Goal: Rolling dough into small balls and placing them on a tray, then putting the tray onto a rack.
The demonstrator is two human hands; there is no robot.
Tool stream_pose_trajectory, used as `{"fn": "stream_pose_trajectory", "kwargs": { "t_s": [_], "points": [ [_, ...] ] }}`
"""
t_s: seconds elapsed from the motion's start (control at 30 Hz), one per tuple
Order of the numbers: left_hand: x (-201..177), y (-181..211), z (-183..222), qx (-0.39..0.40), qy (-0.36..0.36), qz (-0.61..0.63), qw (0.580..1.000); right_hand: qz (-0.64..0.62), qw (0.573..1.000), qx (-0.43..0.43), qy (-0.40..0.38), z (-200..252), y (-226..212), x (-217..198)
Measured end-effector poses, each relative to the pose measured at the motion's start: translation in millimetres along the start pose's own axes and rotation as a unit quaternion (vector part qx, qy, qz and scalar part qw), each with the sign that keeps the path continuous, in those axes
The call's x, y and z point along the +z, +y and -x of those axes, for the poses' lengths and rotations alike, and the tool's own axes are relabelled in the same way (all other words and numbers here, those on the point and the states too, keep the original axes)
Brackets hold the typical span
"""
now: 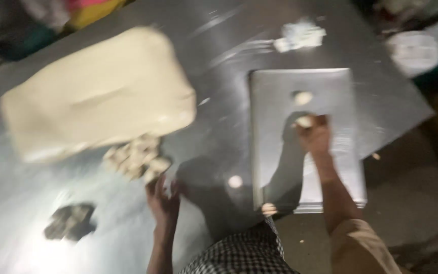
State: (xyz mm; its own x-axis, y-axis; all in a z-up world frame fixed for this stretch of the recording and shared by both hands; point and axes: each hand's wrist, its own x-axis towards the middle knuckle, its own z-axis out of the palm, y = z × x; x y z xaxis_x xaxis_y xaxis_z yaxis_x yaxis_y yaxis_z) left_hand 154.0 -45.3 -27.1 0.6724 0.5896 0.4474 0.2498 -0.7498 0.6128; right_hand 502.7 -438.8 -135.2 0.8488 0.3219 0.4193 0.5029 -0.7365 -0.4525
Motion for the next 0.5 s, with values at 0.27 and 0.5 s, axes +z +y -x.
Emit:
{"fn": "stream_pose_trajectory", "kwargs": {
  "t_s": [0.27,0.5],
  "points": [
    [-52,-75,-21,-0.066,-0.017,-0.046,0.997,-0.464,0.851,0.202,-0.144,73,-253,68],
    [-23,-86,-27,-0.004,-0.194,-0.101,0.976,-0.263,0.951,-0.071,-0.145,72,-444,140]
  ]
}}
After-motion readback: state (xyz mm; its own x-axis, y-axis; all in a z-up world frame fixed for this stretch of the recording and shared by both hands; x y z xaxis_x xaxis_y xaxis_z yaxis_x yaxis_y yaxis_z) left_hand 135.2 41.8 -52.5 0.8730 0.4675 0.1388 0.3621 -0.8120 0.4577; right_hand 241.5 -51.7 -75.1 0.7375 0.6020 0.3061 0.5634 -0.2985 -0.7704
